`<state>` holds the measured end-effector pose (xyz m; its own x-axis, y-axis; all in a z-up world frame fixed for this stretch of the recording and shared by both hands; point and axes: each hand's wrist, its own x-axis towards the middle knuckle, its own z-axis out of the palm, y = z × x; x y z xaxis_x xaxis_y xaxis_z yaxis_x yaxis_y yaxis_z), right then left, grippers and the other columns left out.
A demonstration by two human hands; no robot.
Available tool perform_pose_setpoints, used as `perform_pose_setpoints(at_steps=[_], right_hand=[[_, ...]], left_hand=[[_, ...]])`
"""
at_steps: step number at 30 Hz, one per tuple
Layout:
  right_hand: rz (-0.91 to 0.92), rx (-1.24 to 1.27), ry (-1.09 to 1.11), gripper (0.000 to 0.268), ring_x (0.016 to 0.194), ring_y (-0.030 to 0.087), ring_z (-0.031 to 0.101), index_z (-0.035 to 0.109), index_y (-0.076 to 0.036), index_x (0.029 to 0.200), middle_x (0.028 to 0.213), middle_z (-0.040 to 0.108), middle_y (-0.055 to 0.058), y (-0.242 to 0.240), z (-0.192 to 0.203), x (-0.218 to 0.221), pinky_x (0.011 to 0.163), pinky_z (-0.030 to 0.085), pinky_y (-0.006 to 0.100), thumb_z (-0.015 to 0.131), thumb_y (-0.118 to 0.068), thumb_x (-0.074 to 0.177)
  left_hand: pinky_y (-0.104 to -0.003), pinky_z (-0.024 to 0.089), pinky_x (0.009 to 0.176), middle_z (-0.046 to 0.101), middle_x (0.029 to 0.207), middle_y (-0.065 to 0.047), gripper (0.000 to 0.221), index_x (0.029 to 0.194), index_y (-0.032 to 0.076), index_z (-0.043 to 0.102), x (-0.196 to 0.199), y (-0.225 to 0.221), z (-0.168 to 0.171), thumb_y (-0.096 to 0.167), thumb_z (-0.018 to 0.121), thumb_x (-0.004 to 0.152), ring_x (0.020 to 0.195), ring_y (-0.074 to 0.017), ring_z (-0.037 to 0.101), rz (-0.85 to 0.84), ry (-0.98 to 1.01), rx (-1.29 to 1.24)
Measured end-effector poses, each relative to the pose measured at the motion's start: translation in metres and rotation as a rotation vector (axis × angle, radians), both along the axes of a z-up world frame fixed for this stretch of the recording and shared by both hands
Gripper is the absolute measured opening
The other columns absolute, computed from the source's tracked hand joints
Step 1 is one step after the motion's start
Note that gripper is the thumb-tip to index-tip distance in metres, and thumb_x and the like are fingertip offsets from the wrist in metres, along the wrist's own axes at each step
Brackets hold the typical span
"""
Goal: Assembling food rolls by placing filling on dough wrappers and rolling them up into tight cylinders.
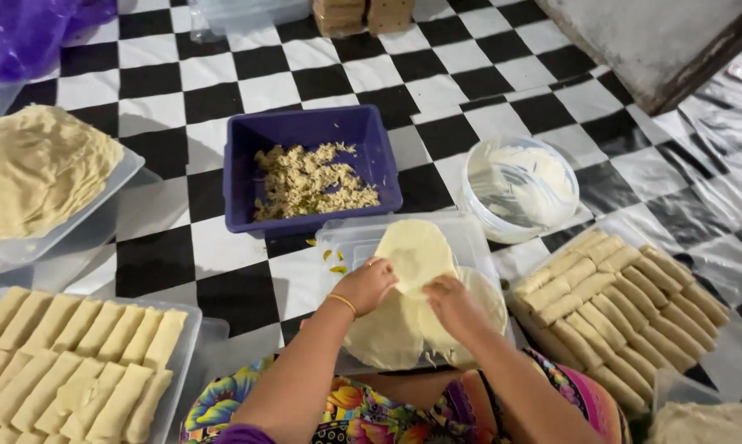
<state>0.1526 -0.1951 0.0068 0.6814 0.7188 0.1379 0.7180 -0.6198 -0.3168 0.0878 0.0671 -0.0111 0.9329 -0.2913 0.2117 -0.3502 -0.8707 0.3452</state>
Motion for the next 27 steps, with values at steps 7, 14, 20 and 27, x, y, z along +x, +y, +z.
perform_pose_setpoints(at_steps=[7, 14, 20, 27], right_hand=[[-0.013, -0.167, 0.018, 0.039, 0.138, 0.034, 0.052, 0.067, -0.020, 0.132, 0.138, 0.059, 0.006, -0.012, 0.043, -0.018, 0.100, 0.056, 0.047, 0.064, -0.027, 0.094], [-0.353, -0.046, 0.079, 0.030, 0.114, 0.032, 0.070, 0.073, -0.025, 0.121, 0.117, 0.072, 0.006, -0.102, 0.006, 0.029, 0.093, 0.059, 0.046, 0.064, -0.038, 0.095], [-0.472, -0.130, 0.097, 0.047, 0.111, 0.041, 0.072, 0.069, -0.020, 0.132, 0.123, 0.073, 0.015, -0.090, 0.012, 0.047, 0.093, 0.059, 0.051, 0.062, -0.049, 0.095], [-0.039, 0.174, -0.244, 0.019, 0.107, 0.020, 0.070, 0.074, -0.029, 0.112, 0.109, 0.071, -0.005, 0.100, 0.101, 0.078, 0.082, 0.060, 0.030, 0.072, -0.030, 0.093]], left_hand=[[-0.041, 0.048, 0.109, 0.062, 0.120, -0.010, 0.021, 0.105, 0.009, 0.068, -0.014, 0.002, -0.008, 0.028, 0.065, 0.095, 0.129, -0.0330, 0.054, -0.118, 0.034, 0.090], [-0.046, 0.040, 0.118, 0.048, 0.148, -0.007, 0.045, 0.136, 0.025, 0.061, -0.054, 0.014, 0.075, 0.045, 0.062, 0.095, 0.149, -0.0350, 0.037, 0.298, 0.154, 0.040], [-0.046, 0.043, 0.116, 0.046, 0.148, -0.007, 0.055, 0.139, 0.029, 0.059, -0.111, 0.063, 0.094, 0.055, 0.065, 0.091, 0.148, -0.0358, 0.038, 0.680, 0.315, -0.095], [-0.055, 0.056, 0.095, 0.061, 0.122, -0.015, 0.063, 0.132, 0.017, 0.063, -0.083, 0.088, 0.035, 0.061, 0.069, 0.086, 0.121, -0.0434, 0.060, 0.684, 0.346, -0.155]])
